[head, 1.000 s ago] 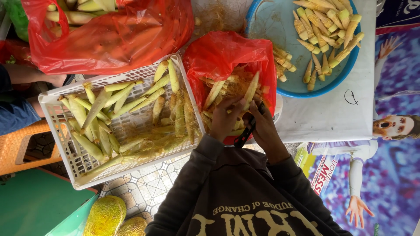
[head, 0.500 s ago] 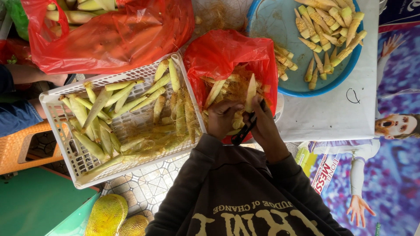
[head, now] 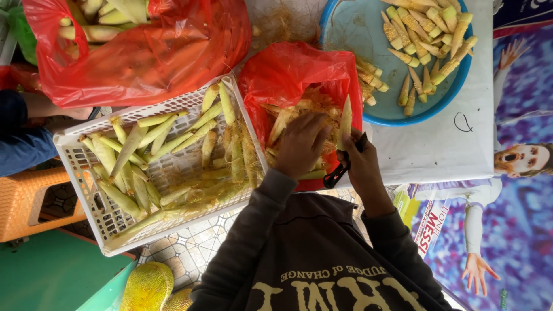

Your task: Peeling and trimming baby corn using a knife on a table

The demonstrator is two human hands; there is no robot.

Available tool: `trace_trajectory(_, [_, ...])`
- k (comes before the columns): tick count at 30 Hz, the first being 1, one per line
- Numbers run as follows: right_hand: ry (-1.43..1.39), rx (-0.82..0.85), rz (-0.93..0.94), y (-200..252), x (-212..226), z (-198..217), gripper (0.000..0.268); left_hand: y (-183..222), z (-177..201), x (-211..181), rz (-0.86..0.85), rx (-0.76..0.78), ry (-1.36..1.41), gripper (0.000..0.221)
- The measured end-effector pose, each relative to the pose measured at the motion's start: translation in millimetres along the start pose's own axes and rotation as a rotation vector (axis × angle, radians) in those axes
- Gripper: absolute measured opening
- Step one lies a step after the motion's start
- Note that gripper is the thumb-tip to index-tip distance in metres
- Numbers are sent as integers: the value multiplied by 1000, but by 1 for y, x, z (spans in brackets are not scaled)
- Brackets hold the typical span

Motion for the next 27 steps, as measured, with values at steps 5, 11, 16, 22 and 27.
trace_trajectory(5, [118,54,10,16,12,-17,31,0,-24,16,-9,35,-9,36])
trace_trajectory(11, [253,46,-31,25,25,-18,38,-8,-17,60,-194,-125,-239,16])
trace_trajectory(16, [346,14,-45,23,25,-18,44,6,-13,46,9,-161,-94,38])
trace_trajectory(22, [688,-52,55,21,24,-13,47,12,-32,43,-143,-80,-345,30])
trace_trajectory(27, [360,38,-2,30,42,-26,44,13,-16,92,233,-297,241,35])
Point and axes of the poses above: each hand's wrist, its own y-axis away from the middle knuckle, its own z-axis out of the back of the hand, x = y × z, the point moved 4 cm from there along -y, towards the middle knuckle, and after that the axes turned 2 degrees about x, right-handed, at the moved point
